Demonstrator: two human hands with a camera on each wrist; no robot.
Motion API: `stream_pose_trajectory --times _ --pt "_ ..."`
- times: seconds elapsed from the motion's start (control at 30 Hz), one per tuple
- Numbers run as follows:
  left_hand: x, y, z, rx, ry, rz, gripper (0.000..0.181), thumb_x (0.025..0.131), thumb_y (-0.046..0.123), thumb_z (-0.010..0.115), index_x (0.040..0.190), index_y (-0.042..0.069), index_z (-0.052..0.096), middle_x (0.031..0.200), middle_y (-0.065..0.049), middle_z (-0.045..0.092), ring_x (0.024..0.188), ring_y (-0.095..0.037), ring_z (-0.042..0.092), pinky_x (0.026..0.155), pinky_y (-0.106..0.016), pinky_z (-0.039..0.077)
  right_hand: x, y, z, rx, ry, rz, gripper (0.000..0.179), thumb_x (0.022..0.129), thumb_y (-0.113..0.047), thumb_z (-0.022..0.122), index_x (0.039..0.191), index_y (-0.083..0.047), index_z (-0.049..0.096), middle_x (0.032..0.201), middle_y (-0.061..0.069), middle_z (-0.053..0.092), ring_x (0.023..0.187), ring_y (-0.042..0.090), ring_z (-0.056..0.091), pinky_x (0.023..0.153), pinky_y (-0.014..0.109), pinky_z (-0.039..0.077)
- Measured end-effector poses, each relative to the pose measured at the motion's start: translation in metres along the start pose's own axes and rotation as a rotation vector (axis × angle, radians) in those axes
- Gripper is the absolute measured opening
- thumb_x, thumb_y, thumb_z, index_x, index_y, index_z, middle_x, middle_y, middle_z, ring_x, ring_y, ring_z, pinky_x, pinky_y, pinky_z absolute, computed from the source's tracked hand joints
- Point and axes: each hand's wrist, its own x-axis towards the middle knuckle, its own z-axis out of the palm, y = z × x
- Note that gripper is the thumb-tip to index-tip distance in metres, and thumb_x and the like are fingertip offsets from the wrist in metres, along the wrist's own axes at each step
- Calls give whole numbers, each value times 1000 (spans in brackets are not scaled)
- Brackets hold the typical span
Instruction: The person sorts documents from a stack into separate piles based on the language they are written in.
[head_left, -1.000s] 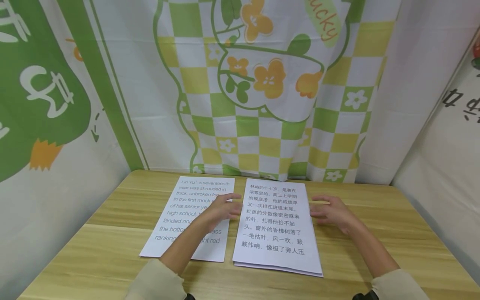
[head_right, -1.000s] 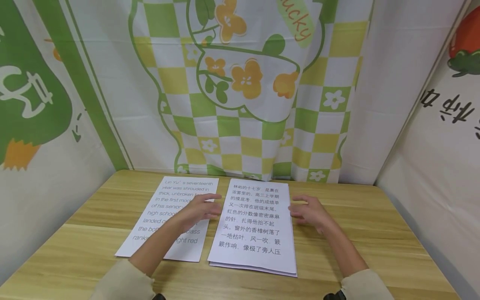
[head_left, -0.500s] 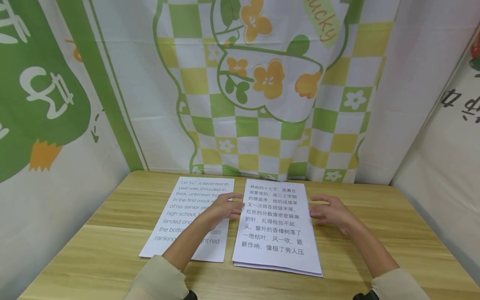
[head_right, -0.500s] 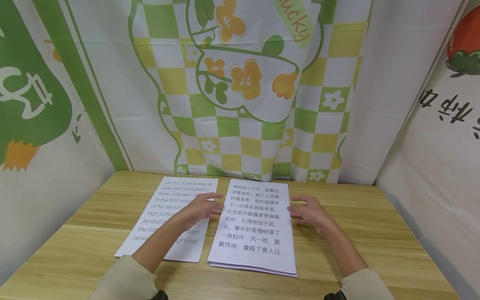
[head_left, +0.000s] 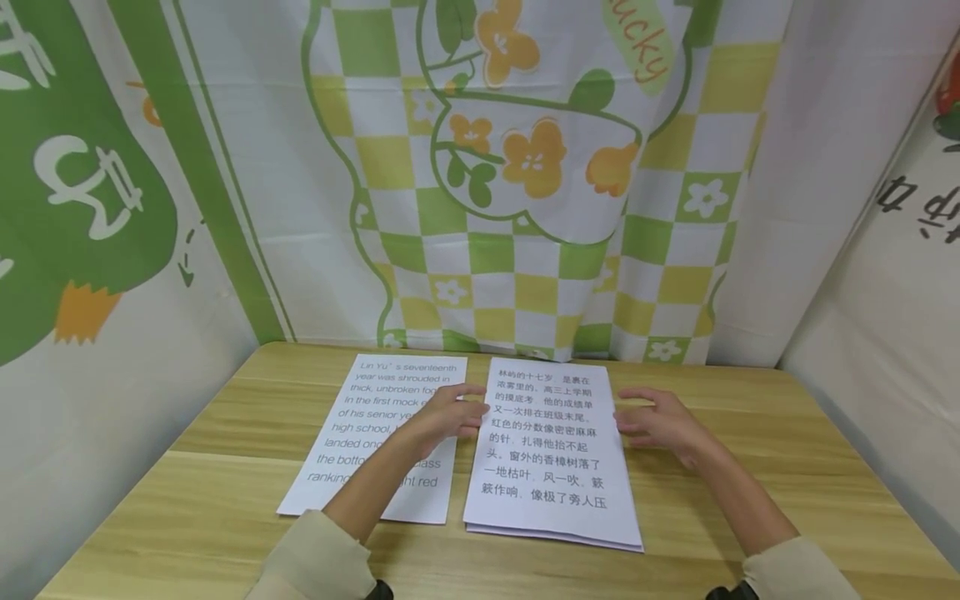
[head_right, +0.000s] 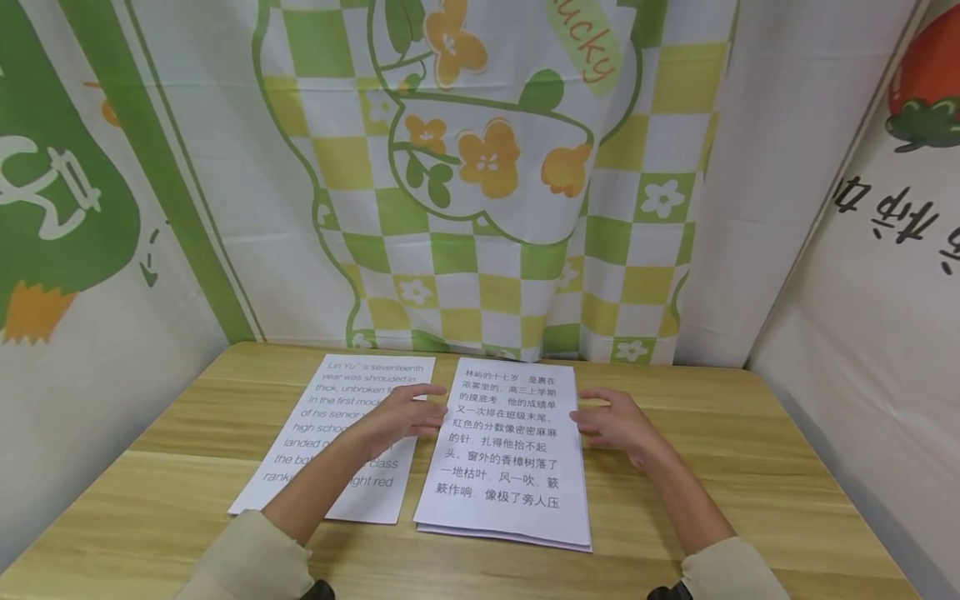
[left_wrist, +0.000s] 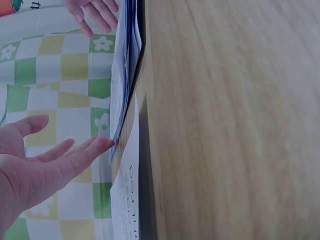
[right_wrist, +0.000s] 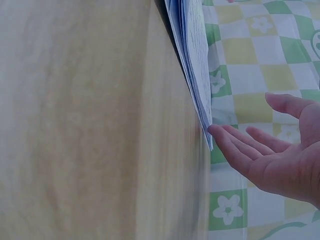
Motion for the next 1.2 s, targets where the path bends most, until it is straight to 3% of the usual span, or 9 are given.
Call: stream_pose_trajectory --times 0.3,0.63,1.0,1.2 --pt "-1 1 1 6 6 4 54 101 8 61 149 -8 46 138 -33 57 124 -46 61 102 -47 57 -2 0 1 7 -5 -19 63 101 -5 61 151 18 31 135 39 55 125 51 59 100 53 57" --pt "-1 4 -1 -55 -3 12 52 100 8 60 149 -6 47 144 -30 52 129 -48 55 100 -52 57 1 0 3 118 41 -5 58 102 1 56 151 18 30 138 42 51 120 44 63 95 50 60" --pt "4 2 2 -161 100 -10 44 98 4 59 139 -10 53 128 -30 61 119 -44 61 95 -52 60 4 0 7 175 123 -7 59 97 6 63 147 19 35 126 35 58 101 31 69 87 46 64" --pt "8 3 3 -166 114 -13 43 98 3 56 138 -12 53 123 -29 62 116 -41 62 95 -50 60 8 0 9 163 149 2 58 95 8 64 146 19 38 126 33 57 93 21 69 85 42 64"
